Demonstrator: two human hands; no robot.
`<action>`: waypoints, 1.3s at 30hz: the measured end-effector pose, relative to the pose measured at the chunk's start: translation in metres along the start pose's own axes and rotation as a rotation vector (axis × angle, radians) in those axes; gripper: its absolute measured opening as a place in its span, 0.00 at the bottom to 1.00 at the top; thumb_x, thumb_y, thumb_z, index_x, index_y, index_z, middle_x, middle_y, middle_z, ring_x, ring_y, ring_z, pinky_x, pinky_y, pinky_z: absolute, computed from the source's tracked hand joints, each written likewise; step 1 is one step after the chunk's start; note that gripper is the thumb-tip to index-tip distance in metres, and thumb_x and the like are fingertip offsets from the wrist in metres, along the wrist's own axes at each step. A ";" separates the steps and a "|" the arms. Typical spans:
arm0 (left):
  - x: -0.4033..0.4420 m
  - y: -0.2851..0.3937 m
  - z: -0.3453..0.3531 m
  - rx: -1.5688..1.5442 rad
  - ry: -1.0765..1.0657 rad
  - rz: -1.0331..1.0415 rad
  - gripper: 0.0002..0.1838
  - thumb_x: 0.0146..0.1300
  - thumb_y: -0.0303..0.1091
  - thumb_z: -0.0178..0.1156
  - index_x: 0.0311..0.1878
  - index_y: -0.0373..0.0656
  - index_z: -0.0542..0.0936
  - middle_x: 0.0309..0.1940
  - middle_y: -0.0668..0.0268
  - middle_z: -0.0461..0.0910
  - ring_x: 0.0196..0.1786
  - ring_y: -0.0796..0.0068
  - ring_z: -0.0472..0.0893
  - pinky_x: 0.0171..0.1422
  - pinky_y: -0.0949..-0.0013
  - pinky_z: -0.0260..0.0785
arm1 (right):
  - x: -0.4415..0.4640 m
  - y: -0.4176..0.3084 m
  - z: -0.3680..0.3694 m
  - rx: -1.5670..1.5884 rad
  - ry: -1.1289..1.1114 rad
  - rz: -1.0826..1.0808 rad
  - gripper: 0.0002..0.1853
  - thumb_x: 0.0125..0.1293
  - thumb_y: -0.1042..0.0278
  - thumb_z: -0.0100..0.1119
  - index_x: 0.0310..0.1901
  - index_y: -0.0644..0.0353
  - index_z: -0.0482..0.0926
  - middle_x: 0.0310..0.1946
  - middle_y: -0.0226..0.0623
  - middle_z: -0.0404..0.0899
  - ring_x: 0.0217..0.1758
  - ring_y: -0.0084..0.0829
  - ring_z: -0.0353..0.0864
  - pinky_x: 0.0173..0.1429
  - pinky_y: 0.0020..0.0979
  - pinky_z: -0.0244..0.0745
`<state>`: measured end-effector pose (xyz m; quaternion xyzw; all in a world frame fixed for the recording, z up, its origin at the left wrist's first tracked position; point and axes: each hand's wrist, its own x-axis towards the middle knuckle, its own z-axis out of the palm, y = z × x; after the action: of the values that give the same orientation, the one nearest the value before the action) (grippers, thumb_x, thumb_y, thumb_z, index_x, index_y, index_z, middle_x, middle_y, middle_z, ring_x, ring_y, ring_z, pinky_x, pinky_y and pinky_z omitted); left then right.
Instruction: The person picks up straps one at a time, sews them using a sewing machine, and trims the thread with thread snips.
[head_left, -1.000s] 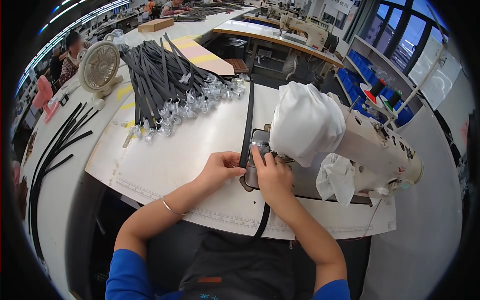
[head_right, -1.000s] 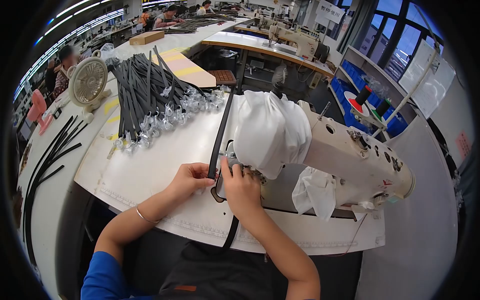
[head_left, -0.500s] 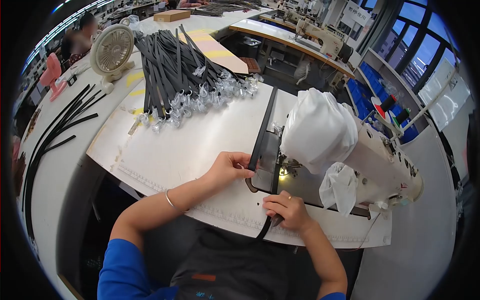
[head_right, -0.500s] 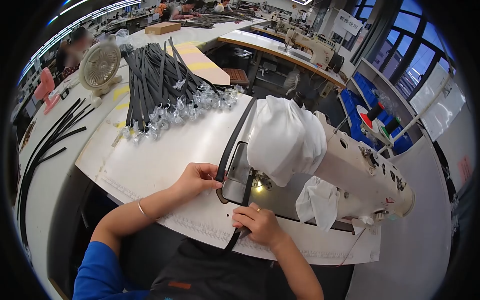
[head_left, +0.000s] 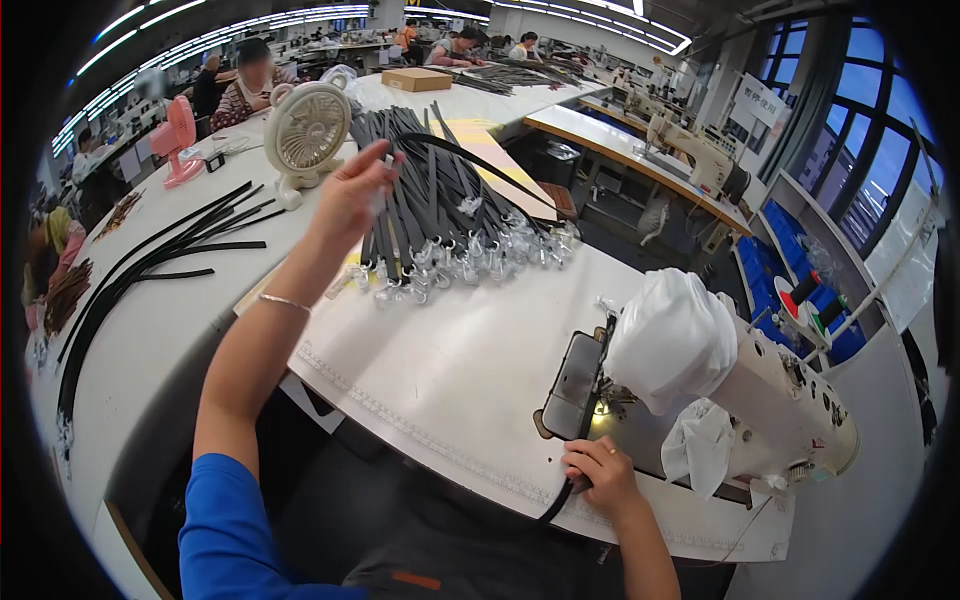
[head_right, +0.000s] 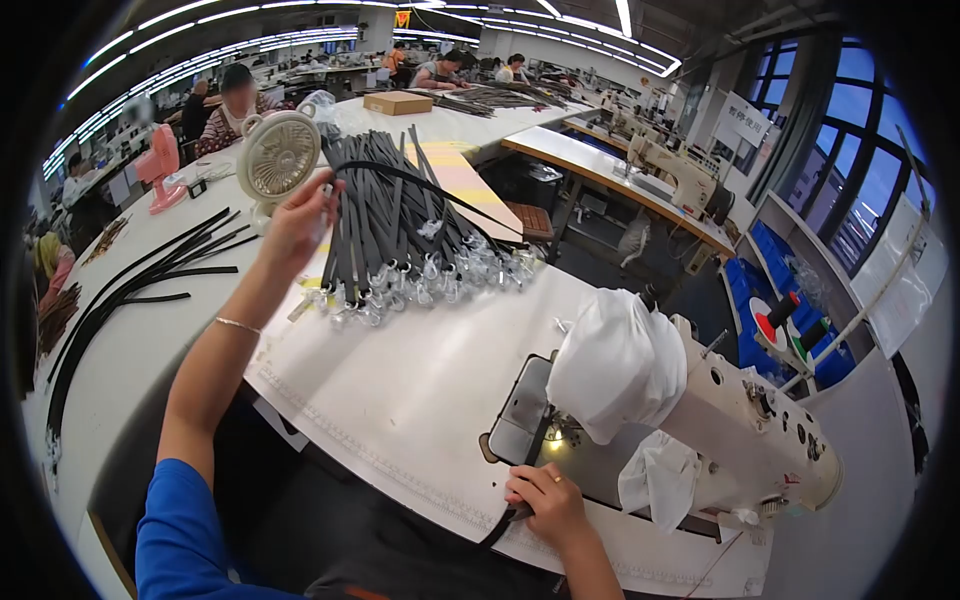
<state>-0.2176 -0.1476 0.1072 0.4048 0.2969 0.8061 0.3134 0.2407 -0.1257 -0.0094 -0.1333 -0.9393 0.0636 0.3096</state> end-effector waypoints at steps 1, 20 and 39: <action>0.011 0.028 -0.030 -0.062 0.028 0.063 0.16 0.62 0.24 0.54 0.54 0.42 0.75 0.47 0.58 0.78 0.41 0.79 0.75 0.46 0.75 0.67 | 0.000 0.000 0.000 0.009 0.007 -0.022 0.09 0.45 0.72 0.67 0.30 0.55 0.79 0.36 0.26 0.78 0.31 0.30 0.74 0.32 0.29 0.73; -0.296 0.250 -0.352 0.114 1.680 0.719 0.25 0.63 0.45 0.53 0.57 0.38 0.65 0.49 0.58 0.72 0.39 0.68 0.79 0.40 0.70 0.69 | -0.002 -0.001 0.000 0.037 -0.006 0.020 0.09 0.45 0.74 0.66 0.31 0.56 0.79 0.36 0.29 0.78 0.30 0.35 0.74 0.33 0.31 0.73; -0.169 -0.084 0.112 1.140 -1.069 0.420 0.12 0.48 0.23 0.64 0.39 0.42 0.80 0.35 0.65 0.79 0.37 0.65 0.77 0.42 0.66 0.71 | -0.011 0.000 -0.001 0.105 0.077 -0.149 0.08 0.50 0.68 0.66 0.28 0.59 0.76 0.32 0.31 0.79 0.28 0.28 0.79 0.31 0.27 0.76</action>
<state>-0.0213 -0.1961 0.0226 0.8803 0.3899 0.2703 0.0004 0.2499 -0.1290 -0.0145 -0.0491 -0.9293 0.0846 0.3561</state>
